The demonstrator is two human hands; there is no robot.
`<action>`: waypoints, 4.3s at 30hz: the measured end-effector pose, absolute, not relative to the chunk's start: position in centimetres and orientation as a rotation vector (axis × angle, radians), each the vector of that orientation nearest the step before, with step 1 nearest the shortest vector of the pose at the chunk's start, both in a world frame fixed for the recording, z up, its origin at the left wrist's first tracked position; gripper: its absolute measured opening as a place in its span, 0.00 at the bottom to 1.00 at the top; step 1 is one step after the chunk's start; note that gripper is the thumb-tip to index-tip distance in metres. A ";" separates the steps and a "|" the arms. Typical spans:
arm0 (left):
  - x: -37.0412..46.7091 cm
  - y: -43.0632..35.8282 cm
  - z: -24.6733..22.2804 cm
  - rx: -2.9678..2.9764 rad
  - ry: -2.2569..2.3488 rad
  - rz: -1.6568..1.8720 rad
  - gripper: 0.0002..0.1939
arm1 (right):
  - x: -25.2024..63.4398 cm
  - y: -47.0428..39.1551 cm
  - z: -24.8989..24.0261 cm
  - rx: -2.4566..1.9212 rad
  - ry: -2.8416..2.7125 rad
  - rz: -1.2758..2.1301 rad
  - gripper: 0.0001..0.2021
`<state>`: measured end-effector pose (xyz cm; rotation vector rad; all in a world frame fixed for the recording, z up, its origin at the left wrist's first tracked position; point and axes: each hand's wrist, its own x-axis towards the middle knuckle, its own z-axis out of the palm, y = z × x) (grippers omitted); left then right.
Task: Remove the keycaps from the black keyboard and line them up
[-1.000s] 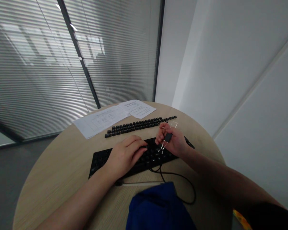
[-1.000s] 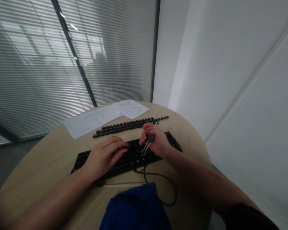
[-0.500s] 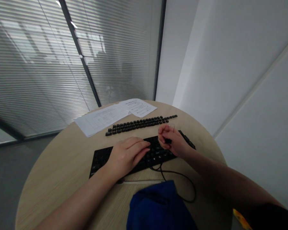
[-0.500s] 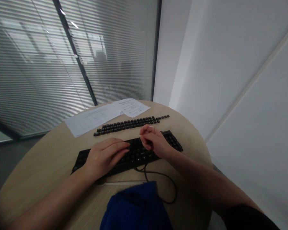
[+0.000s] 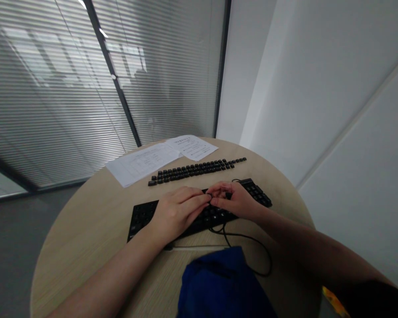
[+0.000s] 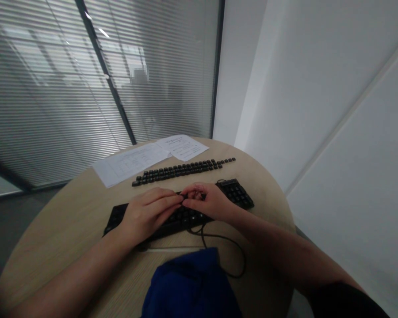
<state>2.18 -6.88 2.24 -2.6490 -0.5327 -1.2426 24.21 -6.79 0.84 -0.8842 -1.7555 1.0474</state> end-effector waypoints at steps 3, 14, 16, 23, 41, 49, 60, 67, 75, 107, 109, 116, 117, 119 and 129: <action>2.2 -6.9 2.1 -2.664 -0.550 -1.237 0.11 | 24.5 -6.6 0.7 -0.894 -1.794 1.009 0.10; -1.9 -2.4 2.5 -2.798 -1.132 -0.642 0.11 | 29.3 -1.8 0.2 -1.145 -2.051 0.298 0.10; -2.5 -1.4 1.7 -2.805 -1.221 -0.633 0.13 | 32.4 0.6 -0.5 -1.323 -2.019 0.226 0.11; -2.9 -0.2 -0.5 -2.937 -1.317 -0.513 0.14 | 41.1 6.3 -4.3 -1.795 -1.850 0.175 0.15; -3.5 0.2 -0.5 -3.003 -1.356 -0.450 0.15 | 41.7 10.0 -5.8 -1.790 -2.026 0.067 0.16; -3.3 -0.2 0.0 -3.038 -1.475 -0.305 0.19 | 41.1 10.8 -6.1 -1.805 -2.043 0.018 0.16; -3.3 0.0 -0.2 -3.080 -1.543 -0.355 0.18 | 40.7 11.0 -6.3 -1.796 -2.062 -0.019 0.15; -3.5 0.1 -0.5 -3.117 -1.548 -0.361 0.18 | 40.8 11.1 -6.6 -1.776 -2.060 -0.036 0.15; -3.5 0.2 -0.7 -3.097 -1.560 -0.346 0.19 | 40.8 10.4 -6.3 -1.675 -2.006 -0.112 0.15; -2.2 -0.6 -0.3 -3.143 -1.381 -0.299 0.25 | 37.5 -2.5 -3.3 -1.254 -1.120 0.923 0.20; -2.3 -0.7 -0.1 -3.135 -1.401 -0.271 0.25 | 37.5 -2.5 -3.6 -1.260 -1.161 0.877 0.19; -2.5 -0.5 0.0 -3.139 -1.432 -0.284 0.24 | 37.5 -2.9 -3.3 -1.271 -1.263 0.749 0.18; -2.5 -0.4 0.0 -3.147 -1.438 -0.278 0.24 | 37.4 -2.9 -3.3 -1.282 -1.275 0.736 0.18; -2.7 -0.2 0.0 -3.146 -1.440 -0.267 0.25 | 37.4 -2.7 -3.5 -1.308 -1.286 0.717 0.19; -3.2 0.0 0.3 -3.215 -1.383 -0.230 0.25 | 36.9 -2.8 -3.5 -1.426 -1.353 0.711 0.13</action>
